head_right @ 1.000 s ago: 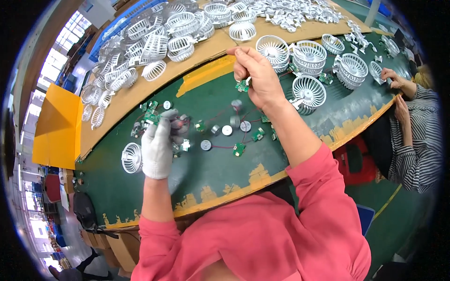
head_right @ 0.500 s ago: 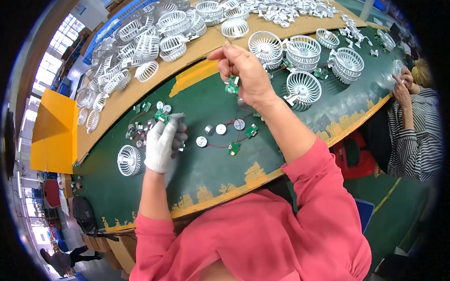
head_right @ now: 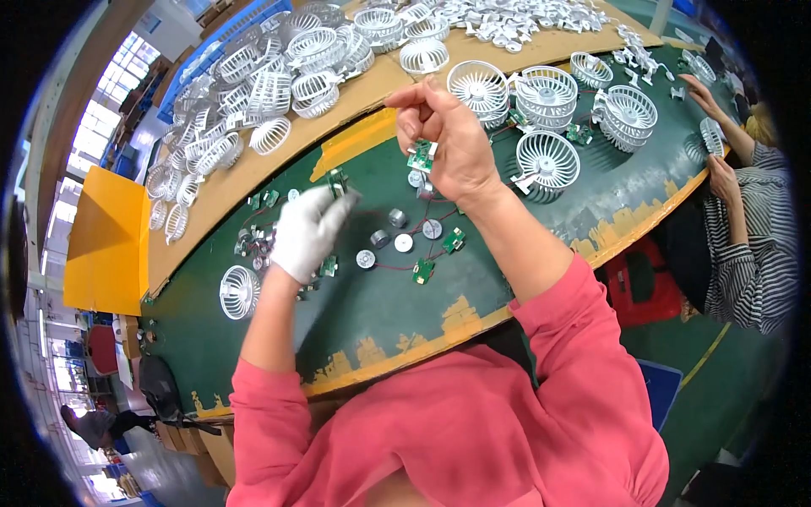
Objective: The person assembles small fan heads by hand, attaching motor and circuit board units to plastic fan grilles on the workbench.
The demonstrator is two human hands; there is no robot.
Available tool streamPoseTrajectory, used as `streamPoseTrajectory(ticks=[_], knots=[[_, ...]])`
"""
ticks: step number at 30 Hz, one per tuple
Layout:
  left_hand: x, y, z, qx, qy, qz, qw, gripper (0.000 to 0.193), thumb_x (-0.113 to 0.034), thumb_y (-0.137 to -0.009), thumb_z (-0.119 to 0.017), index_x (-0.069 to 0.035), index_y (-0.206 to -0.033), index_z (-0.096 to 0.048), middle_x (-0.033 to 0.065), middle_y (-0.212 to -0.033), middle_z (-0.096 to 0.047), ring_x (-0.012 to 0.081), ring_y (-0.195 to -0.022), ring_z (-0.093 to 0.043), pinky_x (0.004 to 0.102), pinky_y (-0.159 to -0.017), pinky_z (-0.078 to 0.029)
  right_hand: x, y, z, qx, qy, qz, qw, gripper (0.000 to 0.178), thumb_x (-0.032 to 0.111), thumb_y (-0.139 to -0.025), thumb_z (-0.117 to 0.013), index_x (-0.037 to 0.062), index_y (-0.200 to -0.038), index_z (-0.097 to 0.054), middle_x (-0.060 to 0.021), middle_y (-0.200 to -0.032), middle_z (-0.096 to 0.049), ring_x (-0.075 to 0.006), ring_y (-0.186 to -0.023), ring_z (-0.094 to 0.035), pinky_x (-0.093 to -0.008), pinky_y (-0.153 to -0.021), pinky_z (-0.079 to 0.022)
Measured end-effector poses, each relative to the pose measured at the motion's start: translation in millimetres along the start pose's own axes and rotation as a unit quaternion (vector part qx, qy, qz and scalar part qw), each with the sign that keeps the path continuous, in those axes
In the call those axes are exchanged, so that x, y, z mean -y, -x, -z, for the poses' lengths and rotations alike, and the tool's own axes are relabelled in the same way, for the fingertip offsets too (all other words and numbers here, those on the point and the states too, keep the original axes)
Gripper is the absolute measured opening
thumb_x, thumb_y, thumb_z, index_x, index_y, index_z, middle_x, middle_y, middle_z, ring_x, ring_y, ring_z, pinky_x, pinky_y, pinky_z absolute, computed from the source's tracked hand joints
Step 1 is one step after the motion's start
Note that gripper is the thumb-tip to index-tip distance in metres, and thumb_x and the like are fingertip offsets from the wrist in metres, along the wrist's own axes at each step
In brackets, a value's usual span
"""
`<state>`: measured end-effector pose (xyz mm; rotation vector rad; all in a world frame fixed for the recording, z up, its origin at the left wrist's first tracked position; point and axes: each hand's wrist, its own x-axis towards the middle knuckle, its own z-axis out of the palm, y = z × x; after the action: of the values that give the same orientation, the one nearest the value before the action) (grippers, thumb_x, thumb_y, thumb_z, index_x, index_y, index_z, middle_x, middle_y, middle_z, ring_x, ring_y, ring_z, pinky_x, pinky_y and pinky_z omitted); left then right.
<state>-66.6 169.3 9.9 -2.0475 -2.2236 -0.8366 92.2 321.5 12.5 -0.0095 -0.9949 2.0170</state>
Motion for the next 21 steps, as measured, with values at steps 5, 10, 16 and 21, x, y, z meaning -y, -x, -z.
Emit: streamPoseTrajectory(ticks=[5,10,16,21], knots=[[6.0,-0.8,0.3,-0.031,0.369,0.261,0.892,0.025,-0.024,-0.094,-0.052,-0.004,-0.099,-0.066,0.0025,-0.079,-0.063,0.0077,-0.063,-0.057,0.0225,-0.056,-0.045,3.3,4.7,1.4,-0.022,0.027,-0.006,0.999,0.044,0.036,-0.099,-0.037,-0.001,-0.098,-0.061,-0.0012,-0.061,-0.045,-0.0128,-0.053,-0.037,-0.028,-0.052,-0.029],[22.3,3.4,-4.6,0.008,0.35,0.286,0.892,0.034,-0.025,-0.093,-0.052,-0.001,-0.116,-0.059,0.0049,-0.082,-0.064,0.0098,-0.066,-0.059,0.0231,-0.056,-0.046,-2.3,3.6,-0.2,-0.017,0.016,0.012,1.0,0.042,0.034,-0.098,-0.039,-0.0018,-0.098,-0.06,-0.0018,-0.065,-0.046,-0.0136,-0.056,-0.038,-0.0284,-0.054,-0.031],[35.0,5.7,25.0,0.146,0.107,0.352,0.918,0.035,-0.032,-0.094,-0.049,0.0,-0.093,-0.064,0.004,-0.063,-0.058,0.0108,-0.05,-0.053,0.0257,-0.046,-0.041,-7.8,3.4,-4.3,-0.012,-0.042,0.027,0.999,0.04,0.037,-0.094,-0.048,-0.0009,-0.094,-0.061,-0.0051,-0.077,-0.049,-0.018,-0.069,-0.045,-0.0315,-0.063,-0.036],[0.8,40.3,31.1,0.182,0.411,0.31,0.838,0.049,-0.044,-0.095,-0.043,0.0,-0.101,-0.062,0.0077,-0.074,-0.063,0.0128,-0.053,-0.058,0.0245,-0.047,-0.045,-13.7,11.0,-18.4,0.017,-0.041,-0.018,0.999,0.038,0.035,-0.095,-0.047,0.0,-0.092,-0.06,-0.0054,-0.076,-0.05,-0.0177,-0.067,-0.046,-0.0309,-0.061,-0.037]])
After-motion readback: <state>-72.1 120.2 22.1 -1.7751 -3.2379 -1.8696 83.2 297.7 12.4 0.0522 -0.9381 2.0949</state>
